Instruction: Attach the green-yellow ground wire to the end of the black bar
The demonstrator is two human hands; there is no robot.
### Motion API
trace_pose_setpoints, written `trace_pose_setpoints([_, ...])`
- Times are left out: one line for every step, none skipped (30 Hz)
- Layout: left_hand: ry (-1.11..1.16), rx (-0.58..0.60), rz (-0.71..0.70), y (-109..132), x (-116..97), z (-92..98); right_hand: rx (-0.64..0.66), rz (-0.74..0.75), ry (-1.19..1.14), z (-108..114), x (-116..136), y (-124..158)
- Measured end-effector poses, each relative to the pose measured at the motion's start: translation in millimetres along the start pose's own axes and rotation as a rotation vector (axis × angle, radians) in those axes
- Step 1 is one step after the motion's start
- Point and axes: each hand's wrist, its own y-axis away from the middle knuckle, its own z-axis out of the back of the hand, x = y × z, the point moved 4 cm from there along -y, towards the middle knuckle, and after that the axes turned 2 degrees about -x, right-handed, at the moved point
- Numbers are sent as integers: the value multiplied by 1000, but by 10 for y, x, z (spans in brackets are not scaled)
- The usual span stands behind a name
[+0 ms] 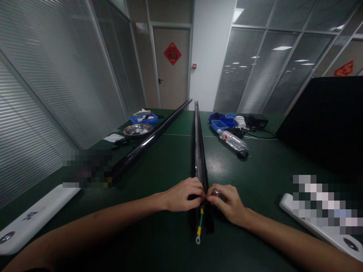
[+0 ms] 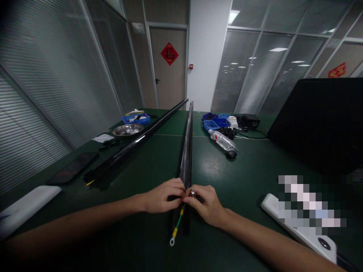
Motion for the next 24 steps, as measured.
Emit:
trace_pose_setpoints([0, 0, -5, 0, -4, 1, -3, 0, 5, 1, -8, 4])
trace_pose_setpoints([-2, -1, -8, -1, -7, 4, -9, -1, 9, 4, -17, 9])
trace_pose_setpoints([-4, -3, -8, -1, -11, 7, -16, -3, 11, 7, -27, 15])
trace_pose_setpoints([-7, -4, -5, -1, -13, 10, -22, -7, 8, 9, -38, 20])
trace_pose_setpoints([-10, -5, 0, -2, -16, 12, -27, -11, 1, 11, -49, 26])
trace_pose_setpoints([-11, -7, 4, -2, -18, 15, -30, -15, -12, 12, -59, 31])
trace_pose_setpoints([-10, -7, 7, -3, -21, 17, -33, -18, -26, 12, -68, 34])
trace_pose_setpoints([-6, -10, 7, -4, -24, 19, -34, -22, -40, 12, -75, 36])
trace_pose_setpoints([-2, -13, 5, -4, -27, 21, -34, -25, -50, 12, -80, 36])
trace_pose_setpoints([1, -17, 1, -5, -30, 24, -34, -27, -59, 11, -83, 34])
trace_pose_setpoints([3, -20, -2, -6, -31, 26, -29, -28, -65, 9, -84, 32])
trace_pose_setpoints([6, -22, -4, -6, -32, 27, -21, -27, -70, 7, -81, 28])
trace_pose_setpoints([7, -23, -4, -6, -31, 27, -11, -25, -73, 5, -77, 24])
trace_pose_setpoints([7, -22, -2, -5, -29, 27, -3, -22, -75, 4, -72, 20])
trace_pose_setpoints([8, -20, 1, -4, -27, 26, 3, -19, -78, 4, -66, 16])
trace_pose_setpoints([7, -21, 5, -3, -26, 26, 5, -16, -80, 5, -60, 12])
trace_pose_setpoints([7, -22, 8, -2, -25, 25, 3, -12, -83, 7, -55, 9])
trace_pose_setpoints([7, -22, 9, -2, -25, 24, -1, -7, -87, 9, -50, 5])
trace_pose_setpoints([6, -23, 11, -1, -26, 23, -3, 0, -89, 10, -46, 1])
trace_pose_setpoints([6, -24, 12, -1, -27, 21, -4, 7, -93, 9, -43, -3])
trace_pose_setpoints([4, -25, 13, -1, -28, 20, -1, 13, -96, 7, -42, -6])
trace_pose_setpoints([3, -27, 13, -2, -29, 20, 4, 17, -101, 3, -43, -9])
trace_pose_setpoints([2, -29, 12, -3, -31, 20, 13, 17, -108, -2, -46, -12])
trace_pose_setpoints([2, -29, 13, -4, -32, 21, 23, 14, -118, -6, -49, -13])
